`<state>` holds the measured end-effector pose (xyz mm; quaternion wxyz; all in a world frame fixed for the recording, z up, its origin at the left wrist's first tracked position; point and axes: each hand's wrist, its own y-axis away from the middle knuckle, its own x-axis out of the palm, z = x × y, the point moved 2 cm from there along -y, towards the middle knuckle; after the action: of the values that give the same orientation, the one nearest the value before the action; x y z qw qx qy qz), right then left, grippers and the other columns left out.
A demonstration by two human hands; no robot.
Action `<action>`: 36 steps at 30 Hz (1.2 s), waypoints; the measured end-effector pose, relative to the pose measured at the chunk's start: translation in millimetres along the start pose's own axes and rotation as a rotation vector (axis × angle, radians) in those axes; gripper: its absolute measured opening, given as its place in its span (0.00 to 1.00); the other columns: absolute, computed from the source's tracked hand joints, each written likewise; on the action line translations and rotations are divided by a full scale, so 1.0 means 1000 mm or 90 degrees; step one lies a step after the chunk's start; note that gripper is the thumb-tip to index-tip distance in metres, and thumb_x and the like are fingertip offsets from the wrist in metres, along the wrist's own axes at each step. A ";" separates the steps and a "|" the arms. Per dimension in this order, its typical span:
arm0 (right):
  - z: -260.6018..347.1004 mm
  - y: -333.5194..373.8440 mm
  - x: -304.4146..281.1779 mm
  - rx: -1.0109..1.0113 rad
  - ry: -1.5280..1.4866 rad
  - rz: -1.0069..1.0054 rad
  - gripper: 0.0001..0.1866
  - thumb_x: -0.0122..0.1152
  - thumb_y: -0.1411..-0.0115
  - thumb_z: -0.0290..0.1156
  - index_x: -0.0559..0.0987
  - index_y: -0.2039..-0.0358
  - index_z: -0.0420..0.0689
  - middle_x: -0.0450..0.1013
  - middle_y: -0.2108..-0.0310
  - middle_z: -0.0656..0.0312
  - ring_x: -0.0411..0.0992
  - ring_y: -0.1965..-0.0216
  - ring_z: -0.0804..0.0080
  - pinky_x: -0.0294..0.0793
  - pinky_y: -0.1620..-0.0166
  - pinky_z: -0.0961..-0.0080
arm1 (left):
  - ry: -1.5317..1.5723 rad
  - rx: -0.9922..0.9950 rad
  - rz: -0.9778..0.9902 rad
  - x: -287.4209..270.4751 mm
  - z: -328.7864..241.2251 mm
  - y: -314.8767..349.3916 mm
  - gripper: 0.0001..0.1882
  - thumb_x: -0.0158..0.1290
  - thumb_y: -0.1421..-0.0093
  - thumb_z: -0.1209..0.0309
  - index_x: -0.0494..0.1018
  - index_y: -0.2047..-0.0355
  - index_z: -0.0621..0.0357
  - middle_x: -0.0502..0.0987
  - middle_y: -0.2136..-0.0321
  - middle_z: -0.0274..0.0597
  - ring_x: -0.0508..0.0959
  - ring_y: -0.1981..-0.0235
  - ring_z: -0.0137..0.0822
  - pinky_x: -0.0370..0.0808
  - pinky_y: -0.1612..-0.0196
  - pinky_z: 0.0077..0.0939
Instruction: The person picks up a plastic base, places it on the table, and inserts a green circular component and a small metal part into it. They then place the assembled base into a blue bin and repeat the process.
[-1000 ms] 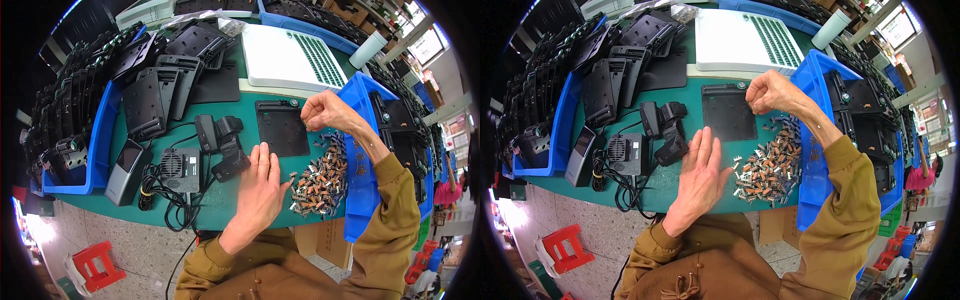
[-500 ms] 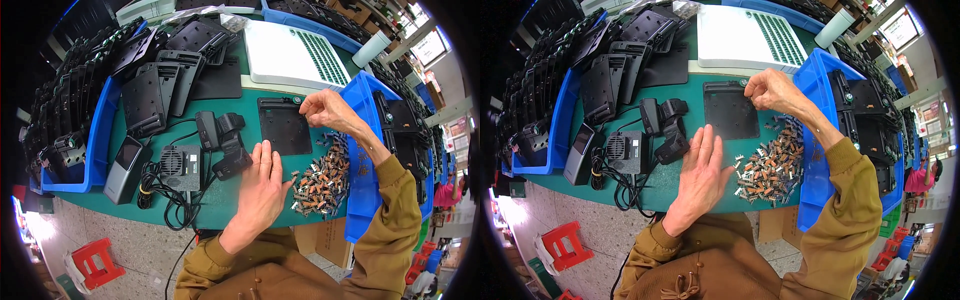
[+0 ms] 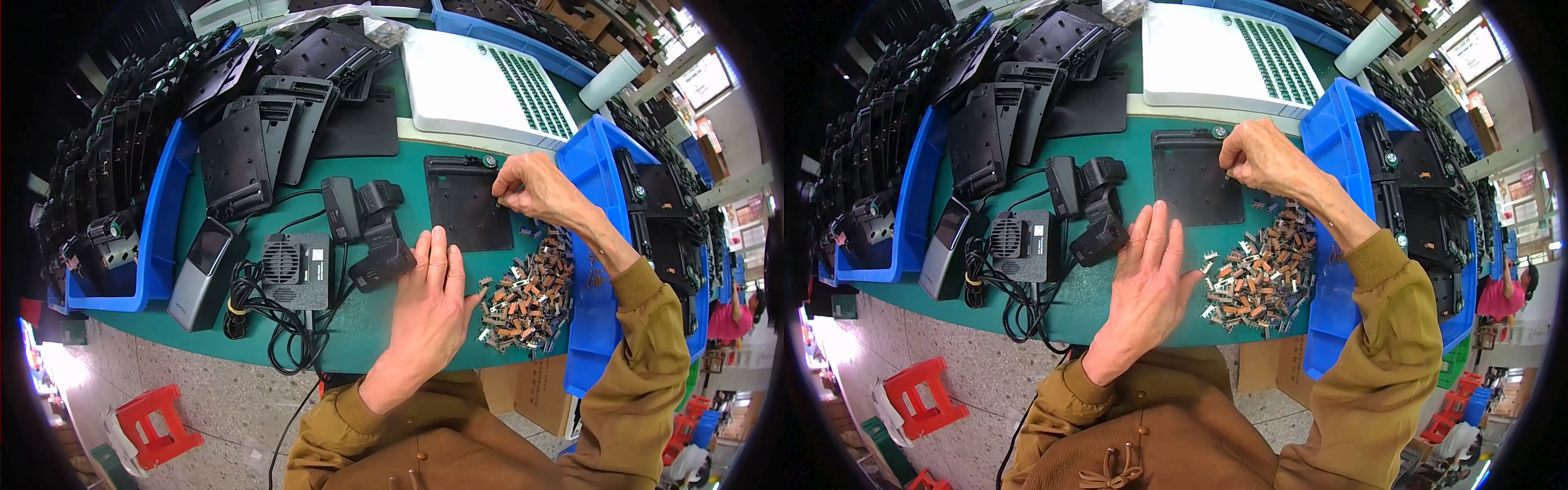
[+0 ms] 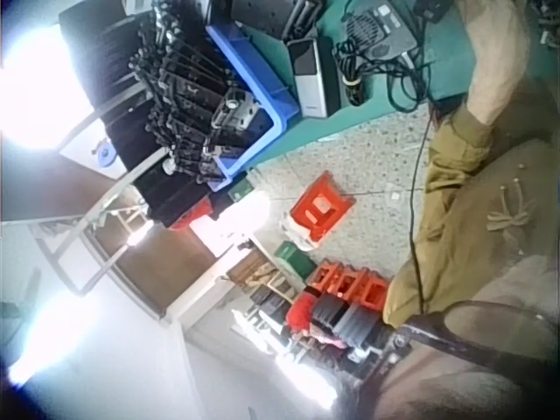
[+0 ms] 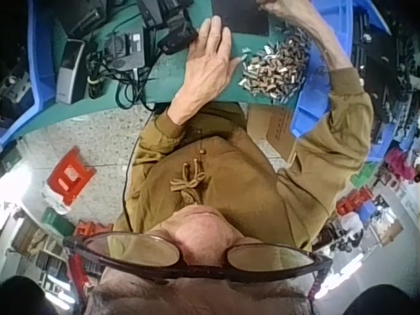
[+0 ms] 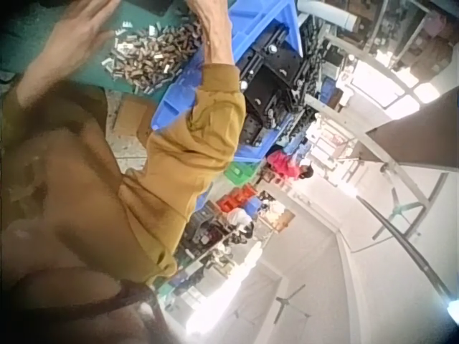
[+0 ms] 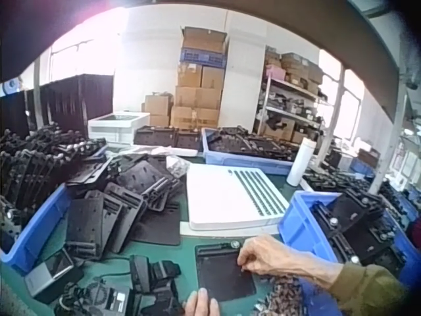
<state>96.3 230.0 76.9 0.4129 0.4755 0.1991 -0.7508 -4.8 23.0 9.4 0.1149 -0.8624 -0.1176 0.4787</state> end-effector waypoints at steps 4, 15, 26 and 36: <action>0.003 0.001 0.003 0.005 -0.018 0.008 0.08 0.61 0.57 0.18 0.80 0.72 0.32 0.78 0.77 0.53 0.78 0.74 0.68 0.77 0.68 0.74 | 0.005 -0.008 0.005 0.000 0.001 0.002 0.35 0.62 0.48 0.67 0.63 0.44 0.74 0.56 0.37 0.64 0.58 0.36 0.59 0.61 0.36 0.49; 0.002 -0.003 0.005 0.036 -0.040 0.002 0.10 0.65 0.59 0.17 0.80 0.72 0.32 0.78 0.78 0.54 0.78 0.74 0.69 0.77 0.68 0.74 | -0.010 -0.002 -0.003 0.001 0.001 -0.001 0.36 0.63 0.48 0.67 0.63 0.44 0.73 0.57 0.37 0.63 0.58 0.35 0.57 0.60 0.36 0.48; -0.001 -0.007 0.016 -0.086 -0.036 -0.078 0.06 0.59 0.64 0.22 0.72 0.83 0.39 0.67 0.83 0.53 0.70 0.79 0.57 0.66 0.75 0.65 | 0.093 -0.065 -0.034 0.006 0.007 0.004 0.38 0.63 0.57 0.71 0.61 0.47 0.76 0.60 0.42 0.65 0.62 0.40 0.61 0.70 0.45 0.44; -0.041 -0.001 0.032 -0.022 -0.023 -0.160 0.08 0.60 0.71 0.16 0.78 0.82 0.35 0.71 0.84 0.51 0.73 0.81 0.60 0.70 0.76 0.69 | -0.027 0.016 -0.057 0.006 -0.006 0.012 0.35 0.57 0.44 0.61 0.62 0.43 0.74 0.54 0.37 0.69 0.61 0.38 0.59 0.68 0.45 0.45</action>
<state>111.5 245.0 30.1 0.3276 0.4259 0.2626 -0.8014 4.6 13.0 3.4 0.1444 -0.8443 -0.1530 0.4928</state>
